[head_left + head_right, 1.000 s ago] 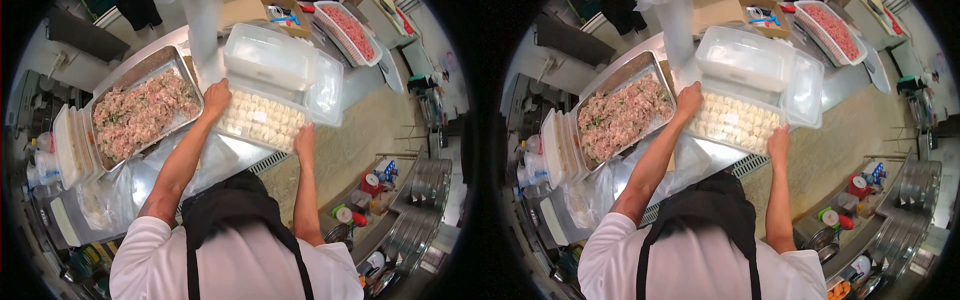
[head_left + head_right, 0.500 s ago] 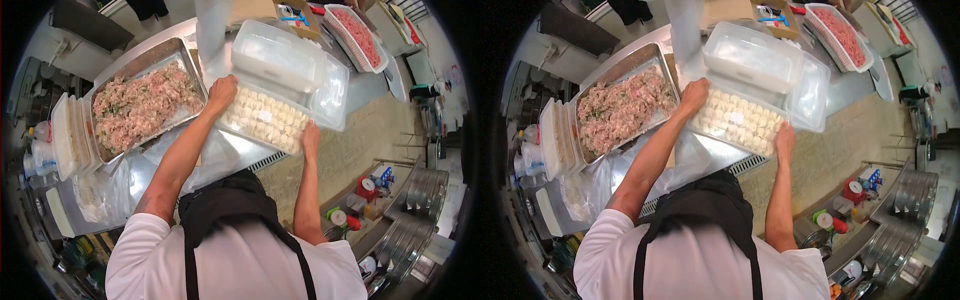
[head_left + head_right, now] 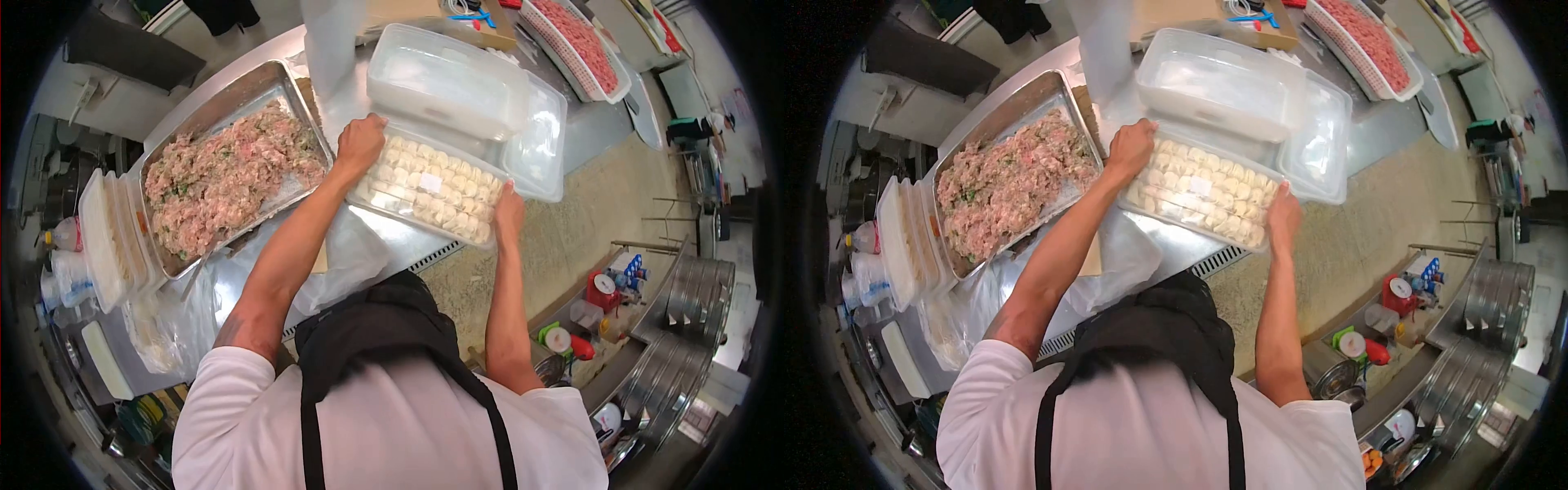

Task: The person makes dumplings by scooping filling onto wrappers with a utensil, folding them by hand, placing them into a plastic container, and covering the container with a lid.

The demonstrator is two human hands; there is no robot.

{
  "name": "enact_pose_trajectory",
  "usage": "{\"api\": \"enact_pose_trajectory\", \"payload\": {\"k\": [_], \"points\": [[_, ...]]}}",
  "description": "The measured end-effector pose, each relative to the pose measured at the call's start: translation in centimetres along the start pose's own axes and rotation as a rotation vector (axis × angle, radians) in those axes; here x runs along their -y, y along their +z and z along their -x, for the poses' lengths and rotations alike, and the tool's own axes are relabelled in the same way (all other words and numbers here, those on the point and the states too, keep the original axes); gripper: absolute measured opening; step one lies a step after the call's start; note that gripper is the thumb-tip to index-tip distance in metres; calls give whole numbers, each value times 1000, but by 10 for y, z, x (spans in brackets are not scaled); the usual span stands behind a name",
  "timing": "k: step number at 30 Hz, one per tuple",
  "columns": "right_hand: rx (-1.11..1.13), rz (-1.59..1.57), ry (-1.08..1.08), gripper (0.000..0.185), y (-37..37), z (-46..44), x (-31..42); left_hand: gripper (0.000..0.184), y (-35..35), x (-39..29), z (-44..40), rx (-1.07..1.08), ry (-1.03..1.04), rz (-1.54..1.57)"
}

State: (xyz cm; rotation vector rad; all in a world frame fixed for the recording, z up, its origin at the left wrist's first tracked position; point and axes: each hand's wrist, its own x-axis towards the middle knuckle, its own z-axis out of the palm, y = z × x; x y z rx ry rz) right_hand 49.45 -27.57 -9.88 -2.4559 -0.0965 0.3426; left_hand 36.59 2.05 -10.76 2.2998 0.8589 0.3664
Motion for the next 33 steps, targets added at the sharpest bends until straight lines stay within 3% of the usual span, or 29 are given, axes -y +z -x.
{"api": "enact_pose_trajectory", "payload": {"k": [3, 5, 11, 15, 21, 27, 33], "points": [[15, 1, -85, 62, 4, 4, -15, 32, 1, 5, 12, -61, 57, -47], [-121, -63, -198, 55, 9, 14, -30, 33, 0, 10, 34, -16, 20, -55], [-144, 59, -86, 44, 7, 43, -32, 36, 1, 6, 57, -8, -33, -38], [-148, -62, -121, 44, 5, 47, -31, 38, -3, 3, 57, 39, -63, -82], [-51, 18, -111, 48, 2, 26, -42, 47, -1, 1, 40, 30, -132, -117], [-152, -83, -170, 51, 8, 6, -30, 48, 1, -13, 5, 77, -65, -50], [-8, 12, -67, 52, 7, -1, -38, 45, 9, -6, 7, 11, -79, -13]]}}
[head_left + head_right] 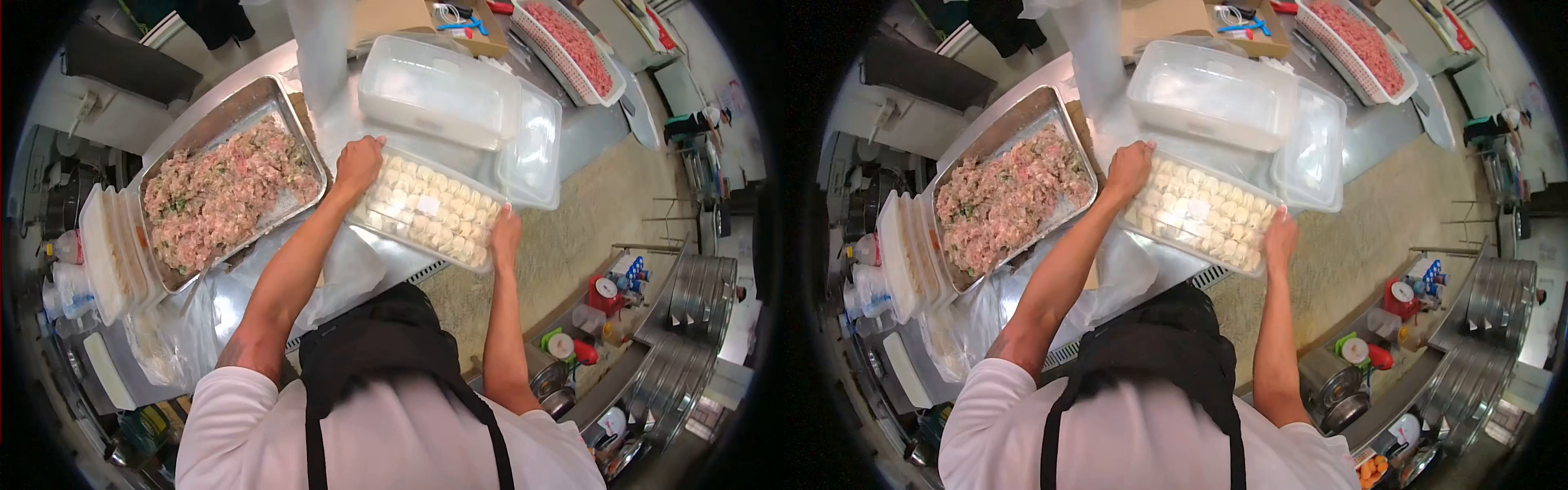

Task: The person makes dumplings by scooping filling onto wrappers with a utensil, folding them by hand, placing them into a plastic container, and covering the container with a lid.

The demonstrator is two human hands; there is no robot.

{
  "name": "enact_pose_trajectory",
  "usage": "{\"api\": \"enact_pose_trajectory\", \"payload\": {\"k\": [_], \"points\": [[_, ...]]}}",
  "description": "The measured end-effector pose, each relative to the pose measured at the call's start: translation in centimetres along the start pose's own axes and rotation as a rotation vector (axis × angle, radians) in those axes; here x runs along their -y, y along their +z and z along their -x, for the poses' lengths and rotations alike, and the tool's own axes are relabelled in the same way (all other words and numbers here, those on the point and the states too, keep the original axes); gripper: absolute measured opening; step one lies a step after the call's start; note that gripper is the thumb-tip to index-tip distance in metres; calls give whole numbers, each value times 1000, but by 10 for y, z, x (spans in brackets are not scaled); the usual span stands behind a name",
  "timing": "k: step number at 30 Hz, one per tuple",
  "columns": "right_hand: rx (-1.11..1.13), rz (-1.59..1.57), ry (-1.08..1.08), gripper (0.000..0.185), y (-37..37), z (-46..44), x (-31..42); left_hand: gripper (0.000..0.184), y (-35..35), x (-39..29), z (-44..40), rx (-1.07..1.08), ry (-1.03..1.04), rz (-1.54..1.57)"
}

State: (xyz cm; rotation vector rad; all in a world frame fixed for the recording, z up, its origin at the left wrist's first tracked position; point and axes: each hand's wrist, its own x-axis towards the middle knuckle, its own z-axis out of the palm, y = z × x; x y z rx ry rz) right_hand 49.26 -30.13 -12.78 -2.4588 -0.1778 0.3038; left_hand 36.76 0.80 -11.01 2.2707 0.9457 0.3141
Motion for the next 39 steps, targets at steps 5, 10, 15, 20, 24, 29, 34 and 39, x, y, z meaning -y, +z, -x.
{"api": "enact_pose_trajectory", "payload": {"k": [5, 10, 15, 20, 24, 29, 34, 39], "points": [[-136, -98, -96, 45, 25, 17, -47, 30, -11, 3, 26, 69, -42, -5], [-56, 15, -164, 45, 3, 39, -24, 22, 12, 11, 3, 2, 305, -271], [14, -44, -99, 49, 6, 21, -34, 36, 23, -19, -15, 146, 466, -198], [-11, -102, -86, 49, 5, 27, -21, 43, 39, -17, -24, 125, 597, -218], [24, -226, -86, 48, 7, 21, -29, 34, 25, -19, -22, 150, 561, -132], [35, -182, -162, 49, 8, 19, -51, 21, 7, 2, 38, -490, 702, -12], [-55, -125, -126, 53, 9, 35, -56, 25, 17, 21, 102, -259, -46, 136], [-45, -52, -54, 55, 1, 41, -47, 30, 12, 24, 103, -273, -65, 164]]}}
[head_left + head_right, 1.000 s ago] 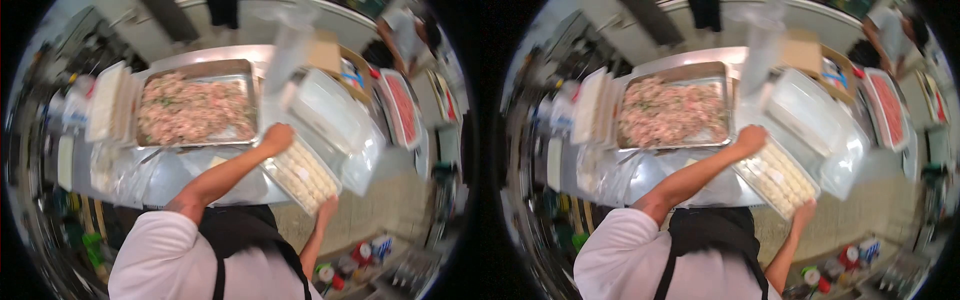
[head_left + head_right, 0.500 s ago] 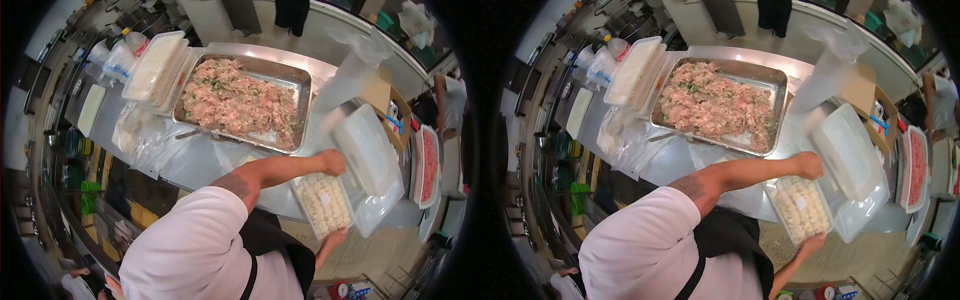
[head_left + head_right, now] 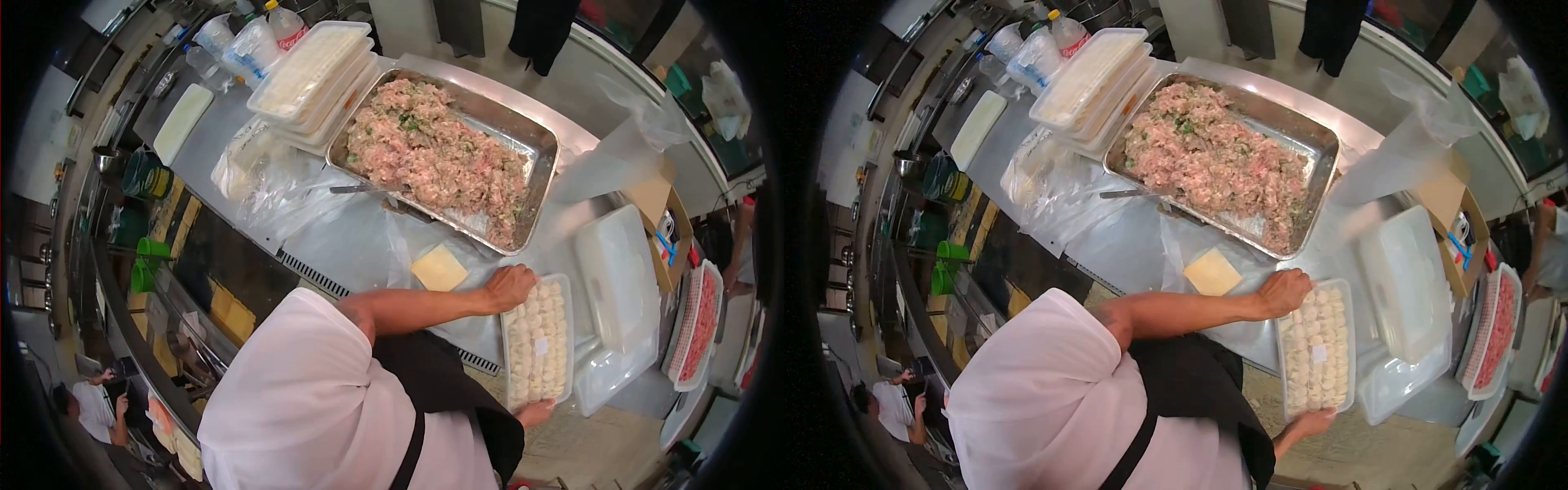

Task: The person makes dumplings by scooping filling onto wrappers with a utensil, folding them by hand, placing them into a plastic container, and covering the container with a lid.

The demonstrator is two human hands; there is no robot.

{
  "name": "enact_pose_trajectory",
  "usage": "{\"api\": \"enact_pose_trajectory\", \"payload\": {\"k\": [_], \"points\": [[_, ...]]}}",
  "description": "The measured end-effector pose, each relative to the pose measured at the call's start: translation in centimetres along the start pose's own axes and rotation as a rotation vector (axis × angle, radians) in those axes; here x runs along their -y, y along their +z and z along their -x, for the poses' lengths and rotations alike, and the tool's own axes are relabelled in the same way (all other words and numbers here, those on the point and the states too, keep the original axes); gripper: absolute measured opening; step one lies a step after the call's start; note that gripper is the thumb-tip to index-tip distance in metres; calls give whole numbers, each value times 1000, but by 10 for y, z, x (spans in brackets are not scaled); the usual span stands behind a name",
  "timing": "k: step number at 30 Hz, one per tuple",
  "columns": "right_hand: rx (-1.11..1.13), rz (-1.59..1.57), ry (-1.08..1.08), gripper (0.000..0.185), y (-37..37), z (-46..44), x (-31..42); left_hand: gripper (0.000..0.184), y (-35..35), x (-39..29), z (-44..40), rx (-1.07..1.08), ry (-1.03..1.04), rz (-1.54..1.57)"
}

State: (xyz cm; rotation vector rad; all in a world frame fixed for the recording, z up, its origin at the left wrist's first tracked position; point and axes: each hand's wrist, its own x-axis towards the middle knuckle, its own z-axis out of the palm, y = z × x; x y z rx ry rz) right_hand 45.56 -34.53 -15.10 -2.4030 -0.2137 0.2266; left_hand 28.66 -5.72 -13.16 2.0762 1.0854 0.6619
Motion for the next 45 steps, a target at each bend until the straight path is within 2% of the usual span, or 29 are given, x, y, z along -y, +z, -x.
{"api": "enact_pose_trajectory", "payload": {"k": [2, 4, 6, 7, 9, 10, 11, 12, 13, 14, 16, 18, 20, 22, 23, 24, 26, 27, 29, 30, 32, 34, 36, 39, 41, 42, 43, 44, 45], "points": [[-32, 1, 8, 56, 2, -1, -6, 32, 5, -3, -2, -23, 20, 8], [-58, 4, 5, 56, 1, -9, -12, 30, -5, -9, 0, -16, -126, 104], [91, 31, 251, 58, -4, -14, -15, 26, -7, -13, 12, -21, -152, 127], [82, 33, 255, 58, -1, -11, -16, 25, -6, -14, 19, -53, -167, 92], [53, -370, 335, 62, 8, 3, -16, 25, 0, -13, 26, -62, -179, 69], [34, -355, 342, 62, 6, 7, -11, 23, 4, -7, 22, -109, -85, 78], [180, -580, 425, 63, 4, 11, -4, 22, 8, -3, 20, -158, 4, 88], [331, -811, 505, 65, -1, 13, -4, 22, 8, -2, 17, -147, -2, 102], [318, -801, 510, 65, -7, 12, -14, 20, 7, -2, 13, -78, -13, 107], [447, -870, 514, 67, -7, 7, -23, 19, 5, -3, 7, -11, -14, 108], [562, -941, 510, 69, -7, 9, -29, 19, 10, -1, 5, -6, 10, 128], [551, -1098, 363, 68, -2, 19, -32, 20, 13, 0, 5, 12, 11, 163], [489, -1085, 371, 68, -7, 28, -38, 22, 14, -4, 6, 55, -2, 186], [392, -1053, 402, 67, -10, 38, -40, 23, 13, -9, 13, 216, -64, 285], [372, -1029, 405, 67, -17, 39, -42, 28, 10, -10, 16, 311, -43, 342], [353, -1005, 413, 66, -25, 40, -47, 28, 5, -15, 19, 289, -42, 347], [334, -943, 403, 66, -42, 38, -49, 40, -4, -22, 29, 515, -143, 379], [325, -915, 391, 66, -53, 36, -46, 40, -18, -28, 33, 505, -147, 384], [321, -865, 340, 65, -71, 32, -36, 58, -46, -32, 44, 720, -113, 752], [330, -843, 308, 65, -78, 29, -28, 58, -53, -28, 50, 708, -113, 752], [374, -808, 225, 65, -90, 22, -6, 68, -68, -17, 62, 688, -95, 1047], [467, -792, 151, 64, -90, 17, 26, 68, -99, -7, 69, 644, -131, 1006], [603, -782, 109, 65, -75, 19, 84, 68, -132, 2, 79, 373, -124, 1063], [716, -827, 10, 71, -38, 25, 172, 66, -210, 7, 104, 156, -250, 1321], [933, -1074, 35, 78, -18, 50, 235, 63, -250, 25, 132, -1, -440, 1335], [1066, -1185, -59, 82, -7, 72, 272, 56, -262, 34, 141, -135, -308, 1431], [1197, -1297, -161, 86, 4, 87, 300, 51, -285, 33, 154, -242, -280, 1387], [1195, -1313, -160, 86, 14, 92, 312, 49, -304, 34, 164, -399, -299, 1345], [1238, -1190, -282, 90, 21, 96, 320, 48, -320, 38, 174, -551, -318, 1297]]}}
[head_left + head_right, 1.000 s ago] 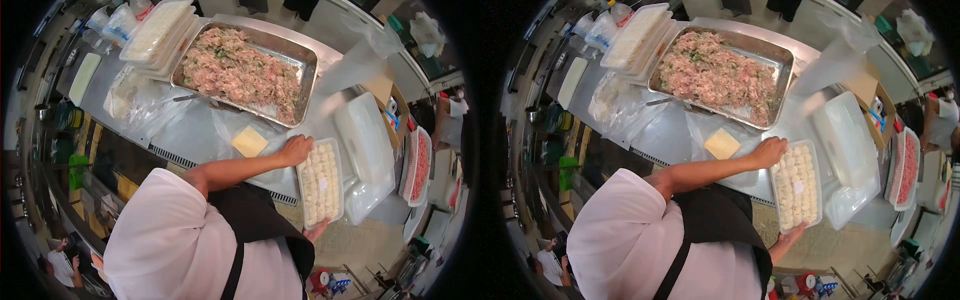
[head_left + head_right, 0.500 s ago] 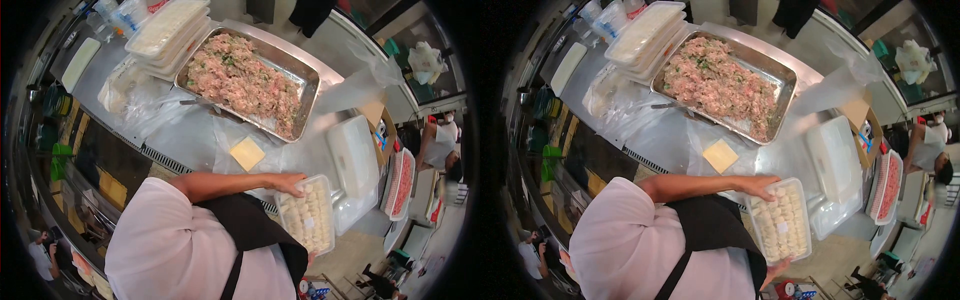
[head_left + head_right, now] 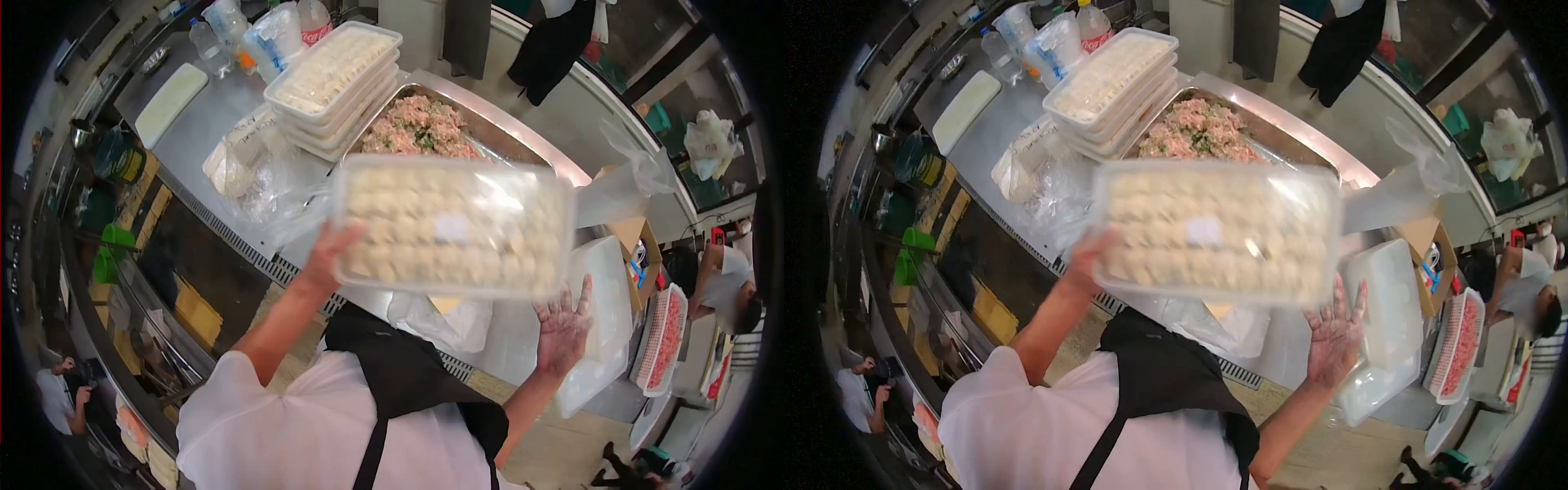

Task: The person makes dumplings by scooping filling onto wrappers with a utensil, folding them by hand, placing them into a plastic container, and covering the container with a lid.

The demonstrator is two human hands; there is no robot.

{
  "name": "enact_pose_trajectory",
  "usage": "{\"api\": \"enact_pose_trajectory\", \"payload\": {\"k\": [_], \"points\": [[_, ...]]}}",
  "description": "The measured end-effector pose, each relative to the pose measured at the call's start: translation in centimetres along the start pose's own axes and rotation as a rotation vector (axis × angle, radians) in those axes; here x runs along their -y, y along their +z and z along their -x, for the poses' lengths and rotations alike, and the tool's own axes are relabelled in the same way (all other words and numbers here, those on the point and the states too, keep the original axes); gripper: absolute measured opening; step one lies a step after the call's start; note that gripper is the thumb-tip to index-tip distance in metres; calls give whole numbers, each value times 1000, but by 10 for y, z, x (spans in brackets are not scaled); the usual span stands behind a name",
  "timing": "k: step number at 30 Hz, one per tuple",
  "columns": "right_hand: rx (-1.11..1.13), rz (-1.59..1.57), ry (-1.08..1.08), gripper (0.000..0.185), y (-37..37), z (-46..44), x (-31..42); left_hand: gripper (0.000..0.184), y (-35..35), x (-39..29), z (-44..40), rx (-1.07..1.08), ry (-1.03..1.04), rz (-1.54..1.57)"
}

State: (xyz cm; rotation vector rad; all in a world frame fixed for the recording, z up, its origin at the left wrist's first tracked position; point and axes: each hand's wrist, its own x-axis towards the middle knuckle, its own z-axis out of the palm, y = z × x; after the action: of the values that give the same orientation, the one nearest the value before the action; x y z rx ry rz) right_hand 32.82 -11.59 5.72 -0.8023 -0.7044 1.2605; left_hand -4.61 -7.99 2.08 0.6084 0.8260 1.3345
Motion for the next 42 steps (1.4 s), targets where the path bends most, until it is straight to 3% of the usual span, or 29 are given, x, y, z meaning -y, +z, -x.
{"api": "enact_pose_trajectory", "payload": {"k": [1, 5, 7, 14, 19, 23, 25, 26, 28, 29, 31, 32, 34, 37, 41, 42], "points": [[76, 135, 12, 94, 3, -2, -3, 47, -14, -15, -1, -62, 49, 47], [59, 61, 102, 97, -12, 12, -29, 49, -41, -70, -25, -269, 244, 58], [55, 22, 125, 86, -32, 28, -42, 52, -37, -98, -39, -297, 347, 55], [-93, -25, 173, 79, -56, 65, -49, 51, -61, -136, -128, -520, 265, 2], [-140, -29, 200, 74, -58, 69, -53, 57, -70, -137, -175, -444, 276, -15], [-122, -22, 241, 73, -55, 68, -56, 75, -88, -156, -183, -332, 175, -208], [-148, 0, 247, 72, -56, 72, -58, 76, -94, -169, -177, -586, 45, -610], [-153, -5, 253, 72, -58, 75, -60, 76, -96, -176, -175, -587, 40, -618], [-173, -10, 232, 71, -61, 81, -64, 66, -91, -189, -166, -673, 308, -784], [-176, -12, 236, 71, -62, 83, -66, 66, -91, -193, -170, -673, 305, -789], [-198, -18, 240, 69, -64, 87, -68, 53, -88, -204, -191, -562, 602, -1183], [-201, -19, 243, 69, -65, 88, -68, 53, -85, -205, -204, -561, 598, -1186], [-199, -10, 237, 67, -68, 90, -69, 45, -75, -198, -224, -525, 843, -1478], [-234, 25, 232, 64, -74, 92, -70, 44, -41, -186, -223, -421, 857, -1536], [-387, 241, 287, 62, -72, 99, -62, 35, 37, -144, -168, -76, 791, -1165], [-432, 249, 287, 62, -75, 103, -64, 35, 51, -129, -148, 18, 693, -1134]]}}
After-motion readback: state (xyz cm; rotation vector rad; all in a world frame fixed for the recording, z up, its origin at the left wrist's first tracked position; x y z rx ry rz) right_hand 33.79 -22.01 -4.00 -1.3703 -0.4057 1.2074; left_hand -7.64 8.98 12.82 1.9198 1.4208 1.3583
